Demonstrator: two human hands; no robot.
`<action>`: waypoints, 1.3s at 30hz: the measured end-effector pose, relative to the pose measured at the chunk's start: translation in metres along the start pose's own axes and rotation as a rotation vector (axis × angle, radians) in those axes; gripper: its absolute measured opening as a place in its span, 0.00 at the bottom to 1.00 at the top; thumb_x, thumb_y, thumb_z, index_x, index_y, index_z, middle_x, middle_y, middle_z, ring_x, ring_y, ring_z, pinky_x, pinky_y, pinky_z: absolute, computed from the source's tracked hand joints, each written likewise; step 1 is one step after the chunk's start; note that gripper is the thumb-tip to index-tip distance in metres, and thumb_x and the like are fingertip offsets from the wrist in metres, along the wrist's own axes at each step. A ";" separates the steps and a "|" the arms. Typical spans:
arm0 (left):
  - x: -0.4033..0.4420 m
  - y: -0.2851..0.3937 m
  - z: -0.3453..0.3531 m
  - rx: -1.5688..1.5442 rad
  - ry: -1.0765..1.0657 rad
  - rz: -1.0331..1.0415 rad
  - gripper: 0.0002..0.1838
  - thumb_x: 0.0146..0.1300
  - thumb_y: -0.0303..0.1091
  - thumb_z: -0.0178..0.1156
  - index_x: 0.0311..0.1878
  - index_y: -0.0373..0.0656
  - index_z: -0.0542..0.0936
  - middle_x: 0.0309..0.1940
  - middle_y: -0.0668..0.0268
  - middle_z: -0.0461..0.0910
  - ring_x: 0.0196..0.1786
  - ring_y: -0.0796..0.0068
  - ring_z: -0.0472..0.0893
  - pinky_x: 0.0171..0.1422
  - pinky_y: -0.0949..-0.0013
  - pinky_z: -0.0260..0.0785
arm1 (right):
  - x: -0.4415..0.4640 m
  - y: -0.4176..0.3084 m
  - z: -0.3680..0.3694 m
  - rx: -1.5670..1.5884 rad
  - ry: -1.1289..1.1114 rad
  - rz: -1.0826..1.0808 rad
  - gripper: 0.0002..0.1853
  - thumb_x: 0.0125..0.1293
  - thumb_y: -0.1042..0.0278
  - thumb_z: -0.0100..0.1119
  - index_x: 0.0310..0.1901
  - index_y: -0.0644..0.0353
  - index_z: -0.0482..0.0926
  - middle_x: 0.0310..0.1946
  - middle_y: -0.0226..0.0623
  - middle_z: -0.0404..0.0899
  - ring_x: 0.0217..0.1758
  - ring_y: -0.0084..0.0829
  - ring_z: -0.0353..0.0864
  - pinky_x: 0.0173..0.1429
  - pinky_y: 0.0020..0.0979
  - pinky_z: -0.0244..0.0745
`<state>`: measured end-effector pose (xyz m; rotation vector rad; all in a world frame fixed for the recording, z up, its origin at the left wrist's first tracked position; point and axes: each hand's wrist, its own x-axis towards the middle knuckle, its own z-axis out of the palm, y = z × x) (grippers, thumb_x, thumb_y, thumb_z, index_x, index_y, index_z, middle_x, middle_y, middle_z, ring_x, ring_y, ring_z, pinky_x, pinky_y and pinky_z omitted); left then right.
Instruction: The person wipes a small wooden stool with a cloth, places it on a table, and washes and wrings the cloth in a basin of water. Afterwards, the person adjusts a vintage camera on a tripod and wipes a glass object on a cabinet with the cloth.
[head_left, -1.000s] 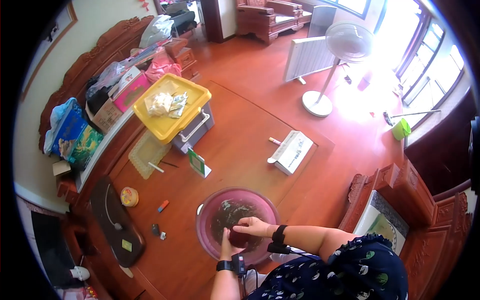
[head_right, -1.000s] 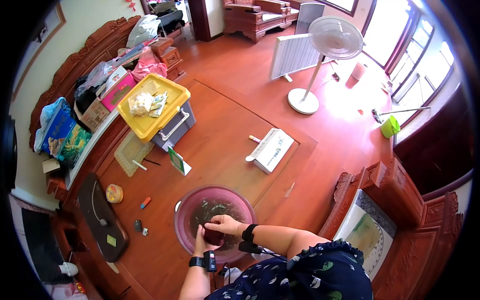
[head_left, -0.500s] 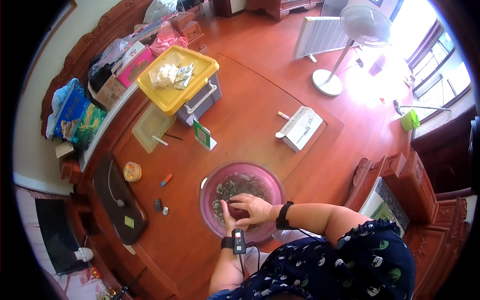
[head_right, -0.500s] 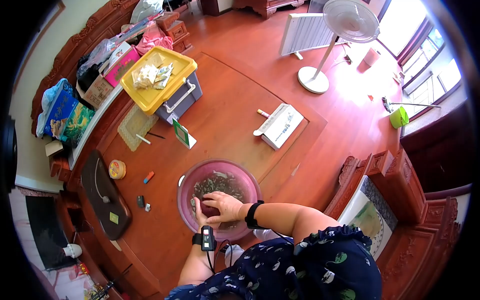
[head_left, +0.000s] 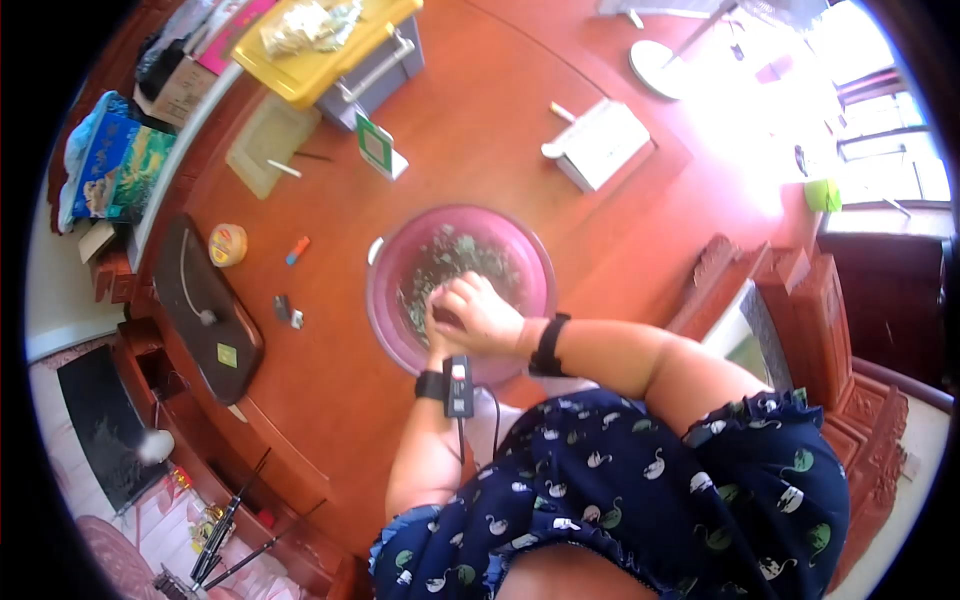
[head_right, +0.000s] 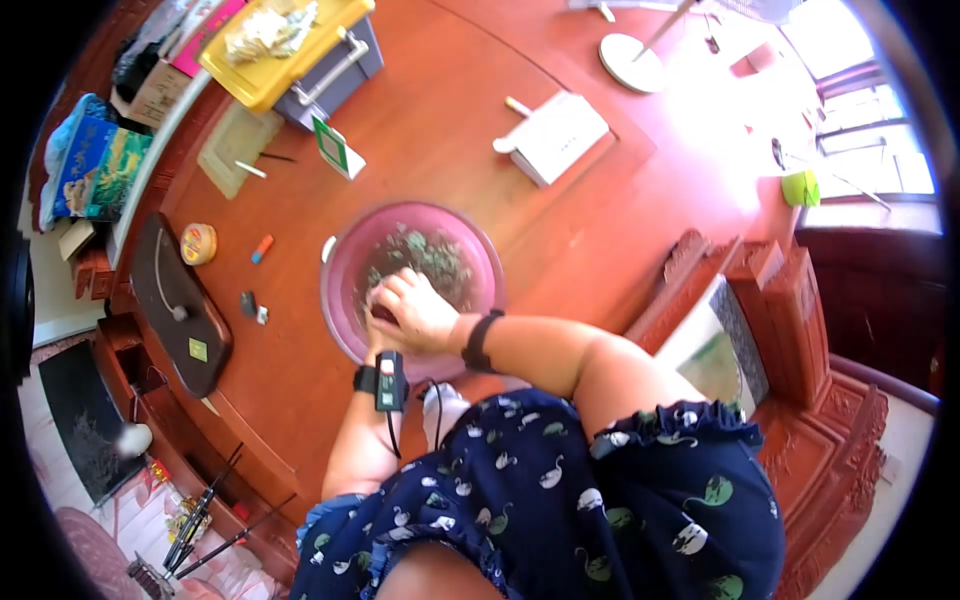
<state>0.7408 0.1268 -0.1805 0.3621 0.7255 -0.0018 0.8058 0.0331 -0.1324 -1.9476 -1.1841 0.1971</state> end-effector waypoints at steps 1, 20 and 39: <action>0.000 0.000 -0.001 0.010 0.005 0.002 0.27 0.62 0.61 0.44 0.40 0.44 0.75 0.31 0.65 0.76 0.31 0.69 0.76 0.30 0.69 0.67 | 0.000 -0.001 0.002 0.001 0.032 0.008 0.13 0.57 0.58 0.57 0.39 0.56 0.75 0.35 0.37 0.71 0.43 0.40 0.68 0.48 0.38 0.64; -0.007 0.019 -0.033 0.743 0.413 -0.058 0.15 0.61 0.45 0.55 0.46 0.46 0.73 0.27 0.68 0.77 0.18 0.78 0.72 0.14 0.79 0.55 | 0.002 0.107 0.000 -0.028 -0.474 0.716 0.26 0.66 0.46 0.35 0.51 0.57 0.75 0.44 0.51 0.77 0.53 0.49 0.73 0.59 0.42 0.65; 0.019 0.013 -0.059 1.521 0.258 0.441 0.20 0.53 0.33 0.63 0.48 0.35 0.73 0.41 0.55 0.78 0.45 0.62 0.78 0.51 0.64 0.69 | -0.057 0.113 -0.008 -0.035 -0.407 0.632 0.22 0.56 0.67 0.53 0.55 0.55 0.71 0.49 0.54 0.68 0.51 0.51 0.73 0.57 0.40 0.68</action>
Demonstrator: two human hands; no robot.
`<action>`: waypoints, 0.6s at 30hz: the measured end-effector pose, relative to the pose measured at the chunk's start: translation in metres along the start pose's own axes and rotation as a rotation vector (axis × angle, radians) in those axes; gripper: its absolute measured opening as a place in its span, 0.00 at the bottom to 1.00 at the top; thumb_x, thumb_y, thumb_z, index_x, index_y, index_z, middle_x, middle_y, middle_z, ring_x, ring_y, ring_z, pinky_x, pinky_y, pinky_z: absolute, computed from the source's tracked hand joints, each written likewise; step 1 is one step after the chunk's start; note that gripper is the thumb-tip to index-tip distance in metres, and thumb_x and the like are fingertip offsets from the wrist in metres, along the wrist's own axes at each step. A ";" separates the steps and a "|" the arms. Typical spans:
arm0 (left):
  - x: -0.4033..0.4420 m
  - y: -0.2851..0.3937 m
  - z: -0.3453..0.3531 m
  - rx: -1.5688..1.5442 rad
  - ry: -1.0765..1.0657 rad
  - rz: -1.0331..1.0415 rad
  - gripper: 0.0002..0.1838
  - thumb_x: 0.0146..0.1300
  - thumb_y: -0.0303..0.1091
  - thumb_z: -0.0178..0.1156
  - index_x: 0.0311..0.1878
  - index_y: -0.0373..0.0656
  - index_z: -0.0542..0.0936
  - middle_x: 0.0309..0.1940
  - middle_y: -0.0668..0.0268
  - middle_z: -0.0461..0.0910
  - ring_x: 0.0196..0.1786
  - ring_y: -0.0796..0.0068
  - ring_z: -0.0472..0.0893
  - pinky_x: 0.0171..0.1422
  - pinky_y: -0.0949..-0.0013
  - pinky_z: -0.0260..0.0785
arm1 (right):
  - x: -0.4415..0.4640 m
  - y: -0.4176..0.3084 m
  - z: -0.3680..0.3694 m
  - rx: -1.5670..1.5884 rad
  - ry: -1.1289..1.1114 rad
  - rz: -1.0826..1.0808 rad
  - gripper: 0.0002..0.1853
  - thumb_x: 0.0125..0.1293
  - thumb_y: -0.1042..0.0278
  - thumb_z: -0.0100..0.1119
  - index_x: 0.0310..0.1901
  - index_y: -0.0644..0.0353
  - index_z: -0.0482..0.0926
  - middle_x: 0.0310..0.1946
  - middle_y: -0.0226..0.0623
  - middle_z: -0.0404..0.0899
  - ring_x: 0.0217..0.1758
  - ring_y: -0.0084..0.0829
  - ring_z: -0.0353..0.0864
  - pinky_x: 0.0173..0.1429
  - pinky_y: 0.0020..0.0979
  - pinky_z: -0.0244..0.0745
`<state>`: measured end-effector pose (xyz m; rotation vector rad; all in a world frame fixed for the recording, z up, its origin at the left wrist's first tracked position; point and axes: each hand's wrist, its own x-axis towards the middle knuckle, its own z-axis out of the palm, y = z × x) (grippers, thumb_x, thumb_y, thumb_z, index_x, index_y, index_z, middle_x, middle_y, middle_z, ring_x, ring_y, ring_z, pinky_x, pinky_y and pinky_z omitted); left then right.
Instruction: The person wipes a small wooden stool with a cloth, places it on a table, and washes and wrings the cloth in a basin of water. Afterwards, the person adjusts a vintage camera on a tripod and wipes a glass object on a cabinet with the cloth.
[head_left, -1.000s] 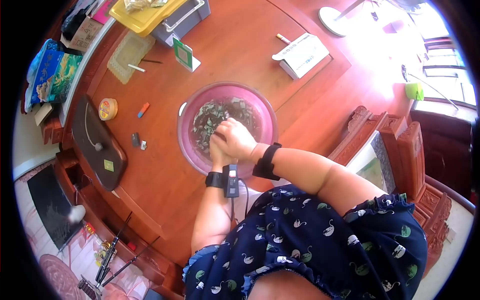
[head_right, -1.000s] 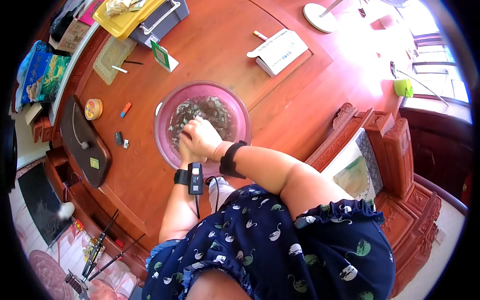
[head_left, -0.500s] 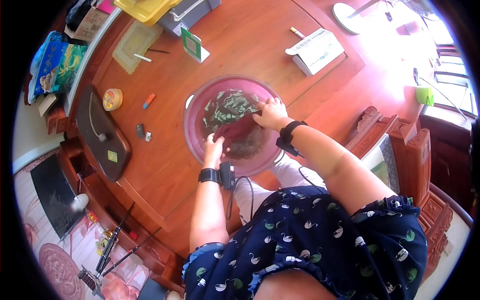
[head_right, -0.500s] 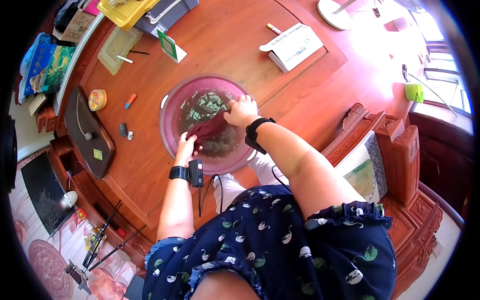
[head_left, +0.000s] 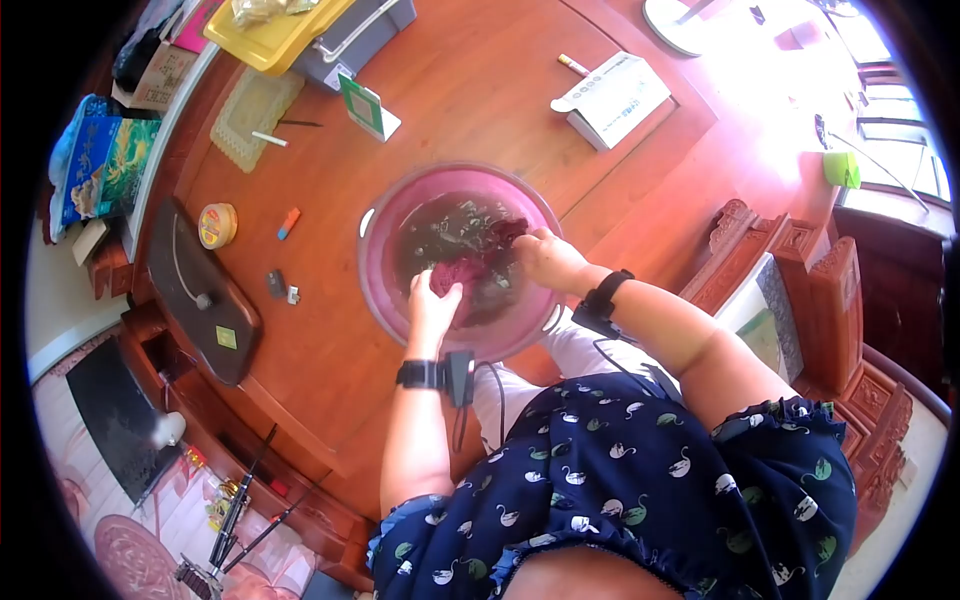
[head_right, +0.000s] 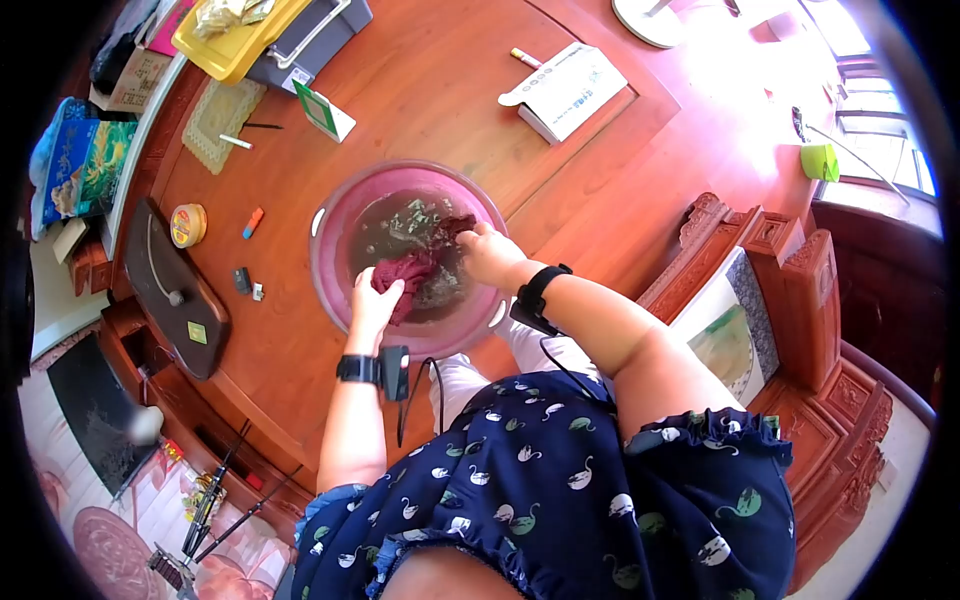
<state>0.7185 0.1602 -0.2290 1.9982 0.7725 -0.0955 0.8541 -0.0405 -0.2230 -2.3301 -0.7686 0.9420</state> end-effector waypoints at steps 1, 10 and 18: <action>-0.007 0.009 -0.007 -0.220 -0.005 -0.019 0.17 0.54 0.27 0.61 0.48 0.35 0.73 0.43 0.60 0.78 0.44 0.72 0.78 0.50 0.69 0.69 | -0.006 -0.005 -0.009 0.008 -0.010 0.008 0.22 0.56 0.67 0.52 0.55 0.56 0.71 0.48 0.53 0.69 0.50 0.51 0.74 0.56 0.40 0.69; -0.023 0.088 -0.023 0.365 0.076 0.144 0.26 0.56 0.46 0.61 0.53 0.39 0.74 0.37 0.47 0.80 0.40 0.51 0.81 0.45 0.60 0.73 | -0.026 0.009 -0.007 -0.026 0.035 -0.040 0.18 0.58 0.64 0.49 0.50 0.61 0.72 0.38 0.51 0.75 0.45 0.49 0.76 0.50 0.42 0.72; 0.007 -0.001 0.044 0.851 -0.366 -0.155 0.36 0.53 0.24 0.54 0.65 0.63 0.59 0.51 0.59 0.71 0.57 0.59 0.71 0.61 0.43 0.53 | -0.036 0.003 0.002 0.015 0.023 -0.110 0.17 0.61 0.64 0.48 0.51 0.56 0.71 0.39 0.51 0.74 0.43 0.51 0.75 0.46 0.45 0.74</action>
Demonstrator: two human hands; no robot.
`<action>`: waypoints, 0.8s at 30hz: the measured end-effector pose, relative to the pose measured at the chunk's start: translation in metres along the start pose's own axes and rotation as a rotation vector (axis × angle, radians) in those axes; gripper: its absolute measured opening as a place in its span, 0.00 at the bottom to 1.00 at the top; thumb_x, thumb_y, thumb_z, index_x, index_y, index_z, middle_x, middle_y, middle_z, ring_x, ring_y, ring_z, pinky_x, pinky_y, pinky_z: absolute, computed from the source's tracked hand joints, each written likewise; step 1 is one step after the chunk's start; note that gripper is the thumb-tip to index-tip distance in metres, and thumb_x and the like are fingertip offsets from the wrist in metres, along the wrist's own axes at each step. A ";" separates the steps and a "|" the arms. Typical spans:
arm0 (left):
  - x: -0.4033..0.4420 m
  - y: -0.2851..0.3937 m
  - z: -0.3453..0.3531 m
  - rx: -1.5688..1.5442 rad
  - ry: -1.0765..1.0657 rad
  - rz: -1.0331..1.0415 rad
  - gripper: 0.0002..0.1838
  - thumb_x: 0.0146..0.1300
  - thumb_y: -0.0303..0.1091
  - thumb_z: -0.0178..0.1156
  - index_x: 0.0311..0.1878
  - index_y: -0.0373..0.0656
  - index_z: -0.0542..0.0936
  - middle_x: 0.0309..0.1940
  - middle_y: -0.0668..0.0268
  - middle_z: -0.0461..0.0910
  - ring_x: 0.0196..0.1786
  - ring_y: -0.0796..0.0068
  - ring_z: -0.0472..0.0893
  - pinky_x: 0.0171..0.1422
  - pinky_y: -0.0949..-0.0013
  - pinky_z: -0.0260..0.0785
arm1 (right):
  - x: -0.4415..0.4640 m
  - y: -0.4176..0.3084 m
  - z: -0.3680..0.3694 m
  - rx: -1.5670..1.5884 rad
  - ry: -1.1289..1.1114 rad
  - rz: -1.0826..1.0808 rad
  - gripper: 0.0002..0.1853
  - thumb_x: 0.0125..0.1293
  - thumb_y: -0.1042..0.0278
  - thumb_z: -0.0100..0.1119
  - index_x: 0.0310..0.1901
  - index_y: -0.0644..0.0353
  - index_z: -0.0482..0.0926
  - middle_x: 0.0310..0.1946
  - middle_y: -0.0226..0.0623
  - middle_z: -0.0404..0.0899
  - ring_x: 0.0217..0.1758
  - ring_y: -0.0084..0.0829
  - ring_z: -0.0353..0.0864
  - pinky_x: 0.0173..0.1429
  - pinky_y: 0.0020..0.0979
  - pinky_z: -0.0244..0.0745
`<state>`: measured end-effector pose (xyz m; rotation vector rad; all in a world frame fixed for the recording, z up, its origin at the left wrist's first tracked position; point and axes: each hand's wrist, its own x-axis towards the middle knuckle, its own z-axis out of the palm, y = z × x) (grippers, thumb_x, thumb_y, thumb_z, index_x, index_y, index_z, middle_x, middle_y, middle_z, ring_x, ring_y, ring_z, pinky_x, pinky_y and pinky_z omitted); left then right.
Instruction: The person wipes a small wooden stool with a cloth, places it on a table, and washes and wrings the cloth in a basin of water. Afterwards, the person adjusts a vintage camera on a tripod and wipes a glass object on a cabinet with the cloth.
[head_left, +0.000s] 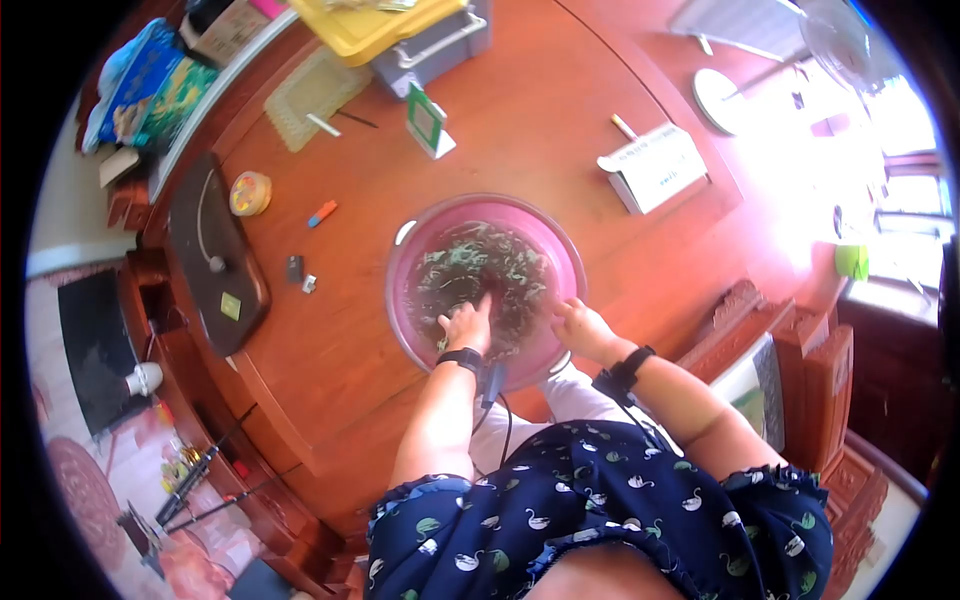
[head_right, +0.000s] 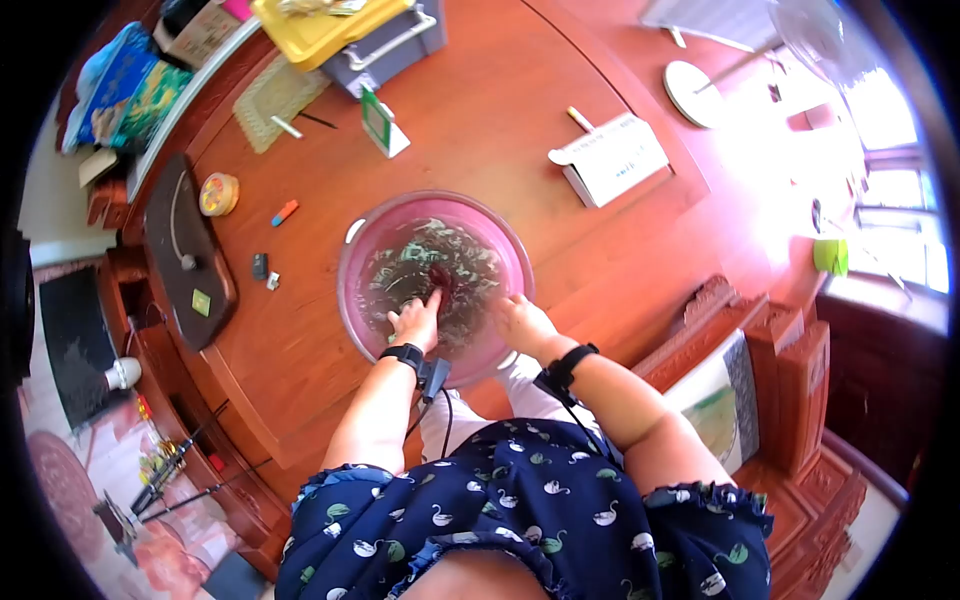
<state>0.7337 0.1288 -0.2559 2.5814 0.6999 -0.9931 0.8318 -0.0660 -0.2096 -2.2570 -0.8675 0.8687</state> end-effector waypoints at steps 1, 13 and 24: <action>-0.006 0.001 0.000 -0.019 0.051 0.010 0.34 0.53 0.24 0.53 0.64 0.64 0.61 0.50 0.59 0.72 0.56 0.58 0.71 0.60 0.43 0.52 | 0.000 -0.002 -0.001 -0.004 -0.029 0.005 0.17 0.61 0.65 0.48 0.52 0.57 0.71 0.40 0.52 0.74 0.43 0.52 0.75 0.48 0.45 0.73; -0.107 -0.004 -0.125 -1.298 0.112 0.461 0.23 0.46 0.23 0.50 0.50 0.32 0.76 0.50 0.60 0.77 0.53 0.71 0.75 0.62 0.68 0.63 | 0.034 -0.045 -0.012 0.172 -0.272 -0.047 0.58 0.37 0.64 0.74 0.69 0.45 0.46 0.62 0.55 0.51 0.60 0.52 0.65 0.62 0.39 0.65; -0.119 -0.038 -0.117 -2.314 0.036 0.347 0.25 0.50 0.29 0.46 0.54 0.32 0.72 0.48 0.56 0.76 0.51 0.65 0.77 0.59 0.64 0.69 | 0.062 -0.037 0.007 0.149 -0.141 -0.121 0.23 0.42 0.64 0.65 0.43 0.60 0.75 0.32 0.48 0.80 0.41 0.45 0.80 0.47 0.36 0.73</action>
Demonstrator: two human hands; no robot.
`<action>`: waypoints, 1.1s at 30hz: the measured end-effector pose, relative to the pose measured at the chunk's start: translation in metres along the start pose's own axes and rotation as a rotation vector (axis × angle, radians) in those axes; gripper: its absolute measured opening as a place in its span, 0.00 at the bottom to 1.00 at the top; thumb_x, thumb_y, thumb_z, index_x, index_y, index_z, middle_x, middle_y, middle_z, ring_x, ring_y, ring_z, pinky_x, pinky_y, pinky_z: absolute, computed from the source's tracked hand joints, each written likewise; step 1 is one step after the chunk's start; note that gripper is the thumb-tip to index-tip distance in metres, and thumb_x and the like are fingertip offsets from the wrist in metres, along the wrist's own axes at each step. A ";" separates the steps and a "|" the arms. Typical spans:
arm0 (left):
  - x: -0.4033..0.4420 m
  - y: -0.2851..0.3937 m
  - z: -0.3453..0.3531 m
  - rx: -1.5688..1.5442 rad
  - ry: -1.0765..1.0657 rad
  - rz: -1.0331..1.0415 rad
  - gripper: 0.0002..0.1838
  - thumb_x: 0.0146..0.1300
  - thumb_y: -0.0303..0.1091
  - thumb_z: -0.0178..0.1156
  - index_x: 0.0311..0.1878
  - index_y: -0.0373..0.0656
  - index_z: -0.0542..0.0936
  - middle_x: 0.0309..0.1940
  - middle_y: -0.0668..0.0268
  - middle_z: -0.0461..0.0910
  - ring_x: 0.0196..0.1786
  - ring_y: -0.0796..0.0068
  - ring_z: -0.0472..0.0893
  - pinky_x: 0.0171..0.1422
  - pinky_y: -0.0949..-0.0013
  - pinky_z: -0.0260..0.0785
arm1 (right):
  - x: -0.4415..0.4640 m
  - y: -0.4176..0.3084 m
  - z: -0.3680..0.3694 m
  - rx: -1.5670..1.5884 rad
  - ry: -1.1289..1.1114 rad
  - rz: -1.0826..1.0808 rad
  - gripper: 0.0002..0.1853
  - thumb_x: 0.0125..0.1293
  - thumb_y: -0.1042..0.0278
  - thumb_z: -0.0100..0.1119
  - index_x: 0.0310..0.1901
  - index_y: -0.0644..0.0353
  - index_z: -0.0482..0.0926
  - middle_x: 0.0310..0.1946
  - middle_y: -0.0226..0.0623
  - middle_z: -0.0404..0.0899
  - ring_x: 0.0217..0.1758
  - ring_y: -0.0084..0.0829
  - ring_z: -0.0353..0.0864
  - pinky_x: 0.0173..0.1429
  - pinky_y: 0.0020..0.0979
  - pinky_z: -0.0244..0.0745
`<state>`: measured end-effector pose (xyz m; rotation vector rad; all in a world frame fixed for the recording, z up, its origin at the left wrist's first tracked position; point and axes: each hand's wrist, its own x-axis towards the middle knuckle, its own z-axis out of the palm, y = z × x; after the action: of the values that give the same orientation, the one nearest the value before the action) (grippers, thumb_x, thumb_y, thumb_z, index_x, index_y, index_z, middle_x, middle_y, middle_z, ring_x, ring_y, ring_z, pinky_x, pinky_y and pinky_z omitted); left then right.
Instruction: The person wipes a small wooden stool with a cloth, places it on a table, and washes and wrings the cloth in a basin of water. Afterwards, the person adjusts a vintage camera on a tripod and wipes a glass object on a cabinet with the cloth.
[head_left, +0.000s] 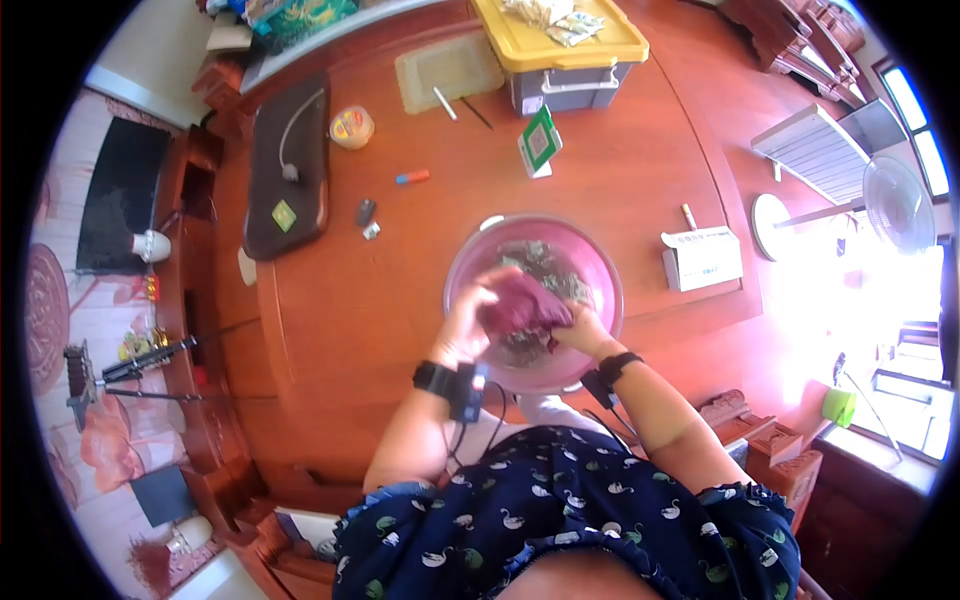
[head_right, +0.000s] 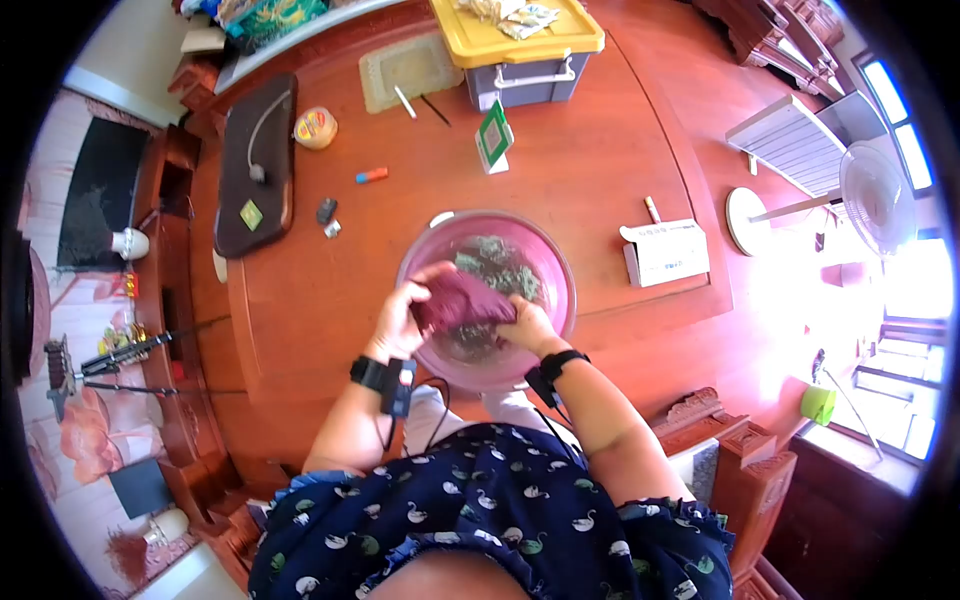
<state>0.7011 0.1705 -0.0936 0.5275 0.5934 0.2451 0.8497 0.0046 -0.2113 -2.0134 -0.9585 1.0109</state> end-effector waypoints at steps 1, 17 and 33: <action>0.002 -0.002 -0.013 -0.057 0.099 -0.007 0.24 0.52 0.29 0.47 0.54 0.33 0.72 0.48 0.56 0.76 0.51 0.65 0.77 0.59 0.64 0.69 | 0.001 -0.005 -0.006 0.004 -0.016 0.079 0.21 0.43 0.62 0.63 0.40 0.63 0.74 0.34 0.53 0.78 0.43 0.48 0.79 0.47 0.39 0.73; 0.030 -0.077 -0.077 0.355 0.095 -0.459 0.30 0.55 0.51 0.64 0.54 0.41 0.71 0.46 0.62 0.77 0.46 0.69 0.78 0.53 0.64 0.71 | 0.014 -0.068 -0.044 0.848 -0.091 0.499 0.21 0.59 0.64 0.57 0.52 0.64 0.69 0.42 0.38 0.76 0.42 0.27 0.76 0.41 0.28 0.74; 0.024 -0.085 -0.057 0.642 0.176 -0.520 0.18 0.62 0.45 0.51 0.45 0.41 0.75 0.35 0.60 0.80 0.33 0.67 0.80 0.41 0.63 0.72 | 0.026 -0.072 -0.040 0.787 0.048 0.727 0.16 0.61 0.69 0.58 0.48 0.69 0.72 0.42 0.41 0.77 0.43 0.30 0.77 0.44 0.31 0.76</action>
<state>0.6929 0.1305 -0.1906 0.9488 0.9639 -0.4142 0.8731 0.0524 -0.1434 -1.6621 0.2577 1.4096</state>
